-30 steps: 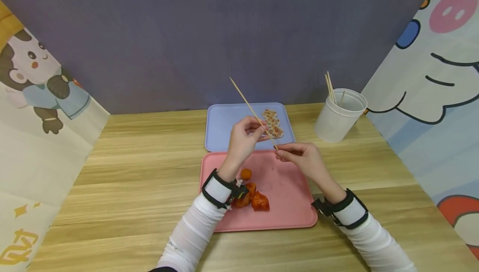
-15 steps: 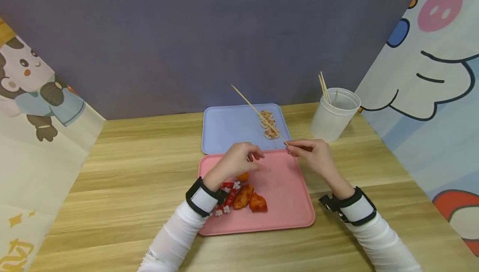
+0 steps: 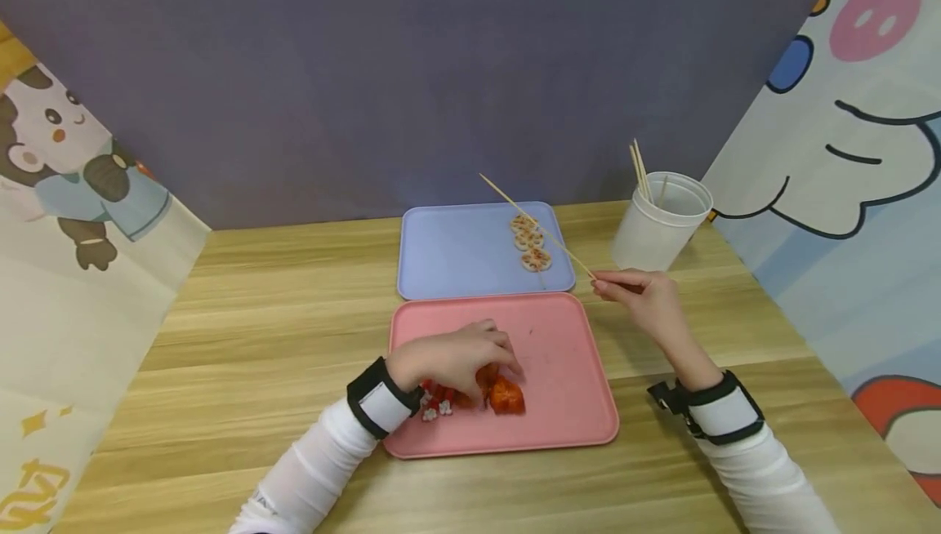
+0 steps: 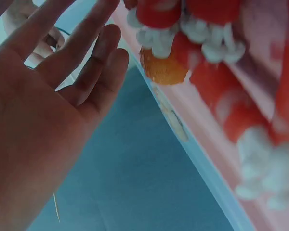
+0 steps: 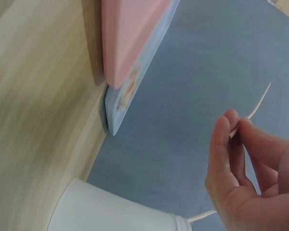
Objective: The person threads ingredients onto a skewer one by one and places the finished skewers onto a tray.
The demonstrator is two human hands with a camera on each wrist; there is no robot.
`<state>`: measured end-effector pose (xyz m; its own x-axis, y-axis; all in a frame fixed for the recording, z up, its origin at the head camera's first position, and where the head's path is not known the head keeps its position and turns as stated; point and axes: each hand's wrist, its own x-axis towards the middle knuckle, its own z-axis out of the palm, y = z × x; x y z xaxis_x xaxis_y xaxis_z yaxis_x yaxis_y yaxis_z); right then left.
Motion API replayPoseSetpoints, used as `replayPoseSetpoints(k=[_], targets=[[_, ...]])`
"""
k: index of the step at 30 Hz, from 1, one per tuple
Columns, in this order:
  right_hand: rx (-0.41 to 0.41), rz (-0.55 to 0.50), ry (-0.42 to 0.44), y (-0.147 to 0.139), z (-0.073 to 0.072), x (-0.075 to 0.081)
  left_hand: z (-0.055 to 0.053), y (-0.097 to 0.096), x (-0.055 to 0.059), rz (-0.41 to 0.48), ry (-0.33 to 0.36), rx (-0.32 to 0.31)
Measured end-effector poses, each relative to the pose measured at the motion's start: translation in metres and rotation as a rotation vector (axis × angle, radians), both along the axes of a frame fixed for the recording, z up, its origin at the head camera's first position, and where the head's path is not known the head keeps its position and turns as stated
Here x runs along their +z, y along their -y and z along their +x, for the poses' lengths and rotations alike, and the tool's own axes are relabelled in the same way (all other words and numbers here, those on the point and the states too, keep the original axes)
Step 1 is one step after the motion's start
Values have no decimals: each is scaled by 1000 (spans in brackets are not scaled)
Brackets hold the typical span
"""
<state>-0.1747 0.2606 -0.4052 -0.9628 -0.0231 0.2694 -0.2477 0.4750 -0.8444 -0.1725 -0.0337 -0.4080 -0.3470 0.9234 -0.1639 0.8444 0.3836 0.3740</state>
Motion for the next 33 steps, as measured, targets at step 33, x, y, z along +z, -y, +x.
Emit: replayPoseSetpoints(k=[33], targets=[[-39,78,74,-12,1,-7,10,-7,-5,-5,-64,29]])
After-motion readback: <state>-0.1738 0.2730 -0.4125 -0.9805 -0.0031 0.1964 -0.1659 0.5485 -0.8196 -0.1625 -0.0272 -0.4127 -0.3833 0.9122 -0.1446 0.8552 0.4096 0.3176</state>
